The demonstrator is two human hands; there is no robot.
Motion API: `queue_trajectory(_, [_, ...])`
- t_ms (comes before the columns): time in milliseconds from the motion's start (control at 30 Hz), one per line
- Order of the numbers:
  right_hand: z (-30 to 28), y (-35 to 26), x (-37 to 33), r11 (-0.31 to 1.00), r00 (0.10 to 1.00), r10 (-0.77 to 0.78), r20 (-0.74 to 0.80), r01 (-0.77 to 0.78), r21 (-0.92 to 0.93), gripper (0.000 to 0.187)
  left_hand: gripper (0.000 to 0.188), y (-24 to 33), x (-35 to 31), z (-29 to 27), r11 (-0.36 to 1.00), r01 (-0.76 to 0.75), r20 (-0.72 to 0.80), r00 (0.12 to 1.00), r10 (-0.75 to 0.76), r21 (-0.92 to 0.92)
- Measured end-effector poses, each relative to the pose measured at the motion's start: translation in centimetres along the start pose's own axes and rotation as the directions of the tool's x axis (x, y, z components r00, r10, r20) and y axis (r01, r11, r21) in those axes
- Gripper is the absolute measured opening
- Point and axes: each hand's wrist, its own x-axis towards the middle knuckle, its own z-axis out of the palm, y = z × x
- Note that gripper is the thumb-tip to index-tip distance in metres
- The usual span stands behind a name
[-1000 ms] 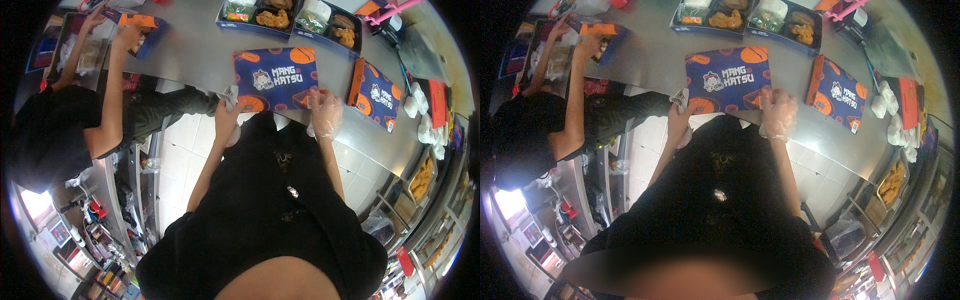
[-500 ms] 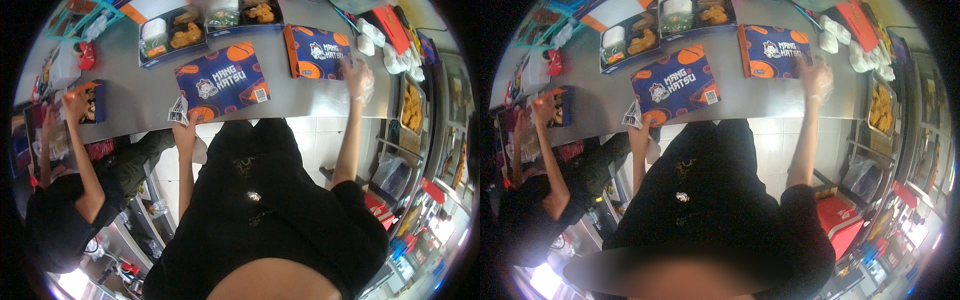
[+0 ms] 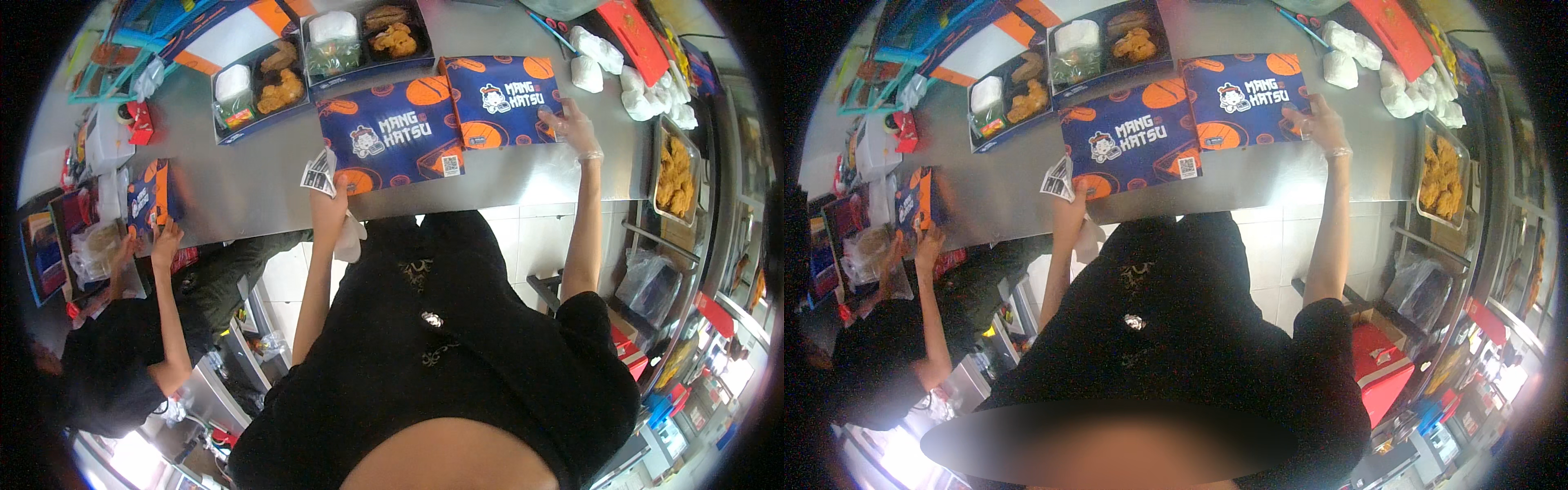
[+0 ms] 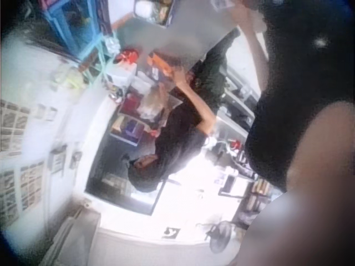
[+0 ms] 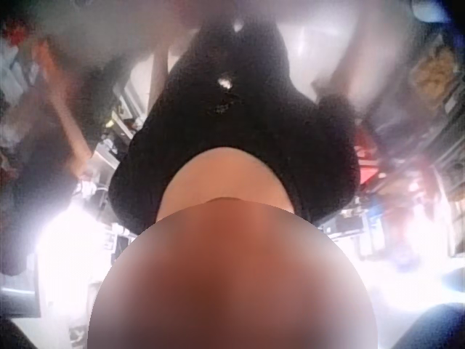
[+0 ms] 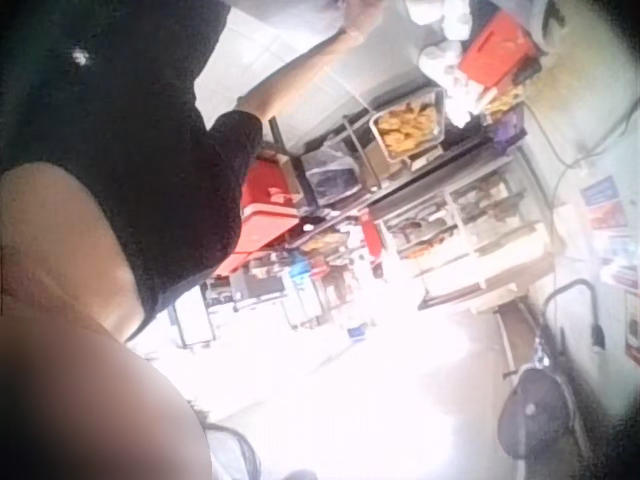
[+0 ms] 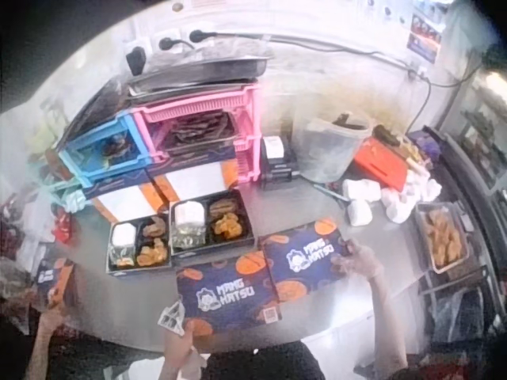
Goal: The person assembles bento boxes by cutting fried chicken on a red cutting board and placing the pieces into compartmentalized trays alongside rice and side items. The person then closes the boxes and arranges them on the counter.
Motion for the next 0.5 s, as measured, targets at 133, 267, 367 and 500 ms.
queue_trajectory(133, [0.4,1.1,-0.2,0.981,0.996,0.077,-0.044,-0.068,0.180,0.071,0.047,-0.5,0.1,-0.3,0.995,-0.096,-0.002,0.995,0.096,0.007])
queue_trajectory(267, [1.1,2.2,-0.6,0.976,0.969,0.211,-0.128,-0.202,0.081,0.072,0.050,-1.6,0.6,-0.3,0.999,0.010,-0.011,1.000,-0.010,-0.047])
queue_trajectory(367, [-0.2,2.7,-1.4,0.893,0.956,0.278,-0.094,-0.221,0.393,0.084,0.051,-1.3,0.4,-0.3,0.969,-0.037,0.013,0.999,0.042,-0.243])
queue_trajectory(500, [-3.3,1.4,-3.8,0.822,0.922,0.352,-0.165,-0.220,0.526,0.073,0.046,0.1,-0.4,-0.5,0.969,-0.035,-0.031,0.999,0.028,-0.246])
